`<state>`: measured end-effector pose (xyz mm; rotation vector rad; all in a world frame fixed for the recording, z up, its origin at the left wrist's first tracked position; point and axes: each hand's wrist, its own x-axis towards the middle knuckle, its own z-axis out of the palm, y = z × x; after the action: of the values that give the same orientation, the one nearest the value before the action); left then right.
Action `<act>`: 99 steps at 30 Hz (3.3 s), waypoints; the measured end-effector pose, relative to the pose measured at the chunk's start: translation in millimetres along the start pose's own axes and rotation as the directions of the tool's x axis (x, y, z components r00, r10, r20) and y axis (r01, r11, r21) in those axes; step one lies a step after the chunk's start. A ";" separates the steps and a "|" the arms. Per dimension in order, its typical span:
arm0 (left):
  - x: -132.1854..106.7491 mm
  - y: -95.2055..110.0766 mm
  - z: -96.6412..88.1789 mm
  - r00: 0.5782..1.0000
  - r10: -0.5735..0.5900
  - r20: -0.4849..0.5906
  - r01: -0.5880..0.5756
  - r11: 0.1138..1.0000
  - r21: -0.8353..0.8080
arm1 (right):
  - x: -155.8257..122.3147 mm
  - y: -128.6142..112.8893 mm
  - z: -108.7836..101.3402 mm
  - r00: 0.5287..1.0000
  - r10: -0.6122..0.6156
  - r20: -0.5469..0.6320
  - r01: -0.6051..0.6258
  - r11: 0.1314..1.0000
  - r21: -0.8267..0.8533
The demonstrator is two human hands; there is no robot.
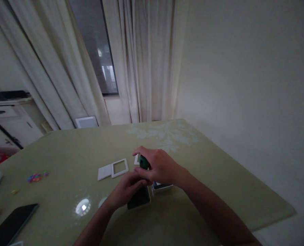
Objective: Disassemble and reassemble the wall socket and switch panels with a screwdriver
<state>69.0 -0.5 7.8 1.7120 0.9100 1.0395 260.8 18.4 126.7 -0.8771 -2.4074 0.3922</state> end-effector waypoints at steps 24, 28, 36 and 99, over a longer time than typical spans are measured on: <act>-2.9 -3.5 3.5 0.991 -0.005 -0.136 0.014 0.998 0.065 | -0.9 1.6 1.4 0.999 -0.043 0.000 0.043 0.998 0.039; -0.6 -5.8 6.8 0.964 -0.044 -0.262 0.054 0.998 0.034 | -0.7 1.2 1.8 0.998 -0.058 0.011 0.057 0.997 0.050; -1.9 1.8 -44.3 0.991 0.001 -0.137 0.009 0.998 0.068 | -1.8 2.2 -3.2 0.988 -0.051 -0.146 0.073 0.986 0.148; -8.0 -21.2 -44.1 0.968 -0.169 0.187 0.134 0.973 0.185 | 4.4 -15.6 16.5 0.967 -0.235 0.094 0.229 0.971 0.073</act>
<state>22.8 13.1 -3.8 1.8195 1.0048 0.6883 240.6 8.2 121.8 -0.5510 -2.5419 0.4265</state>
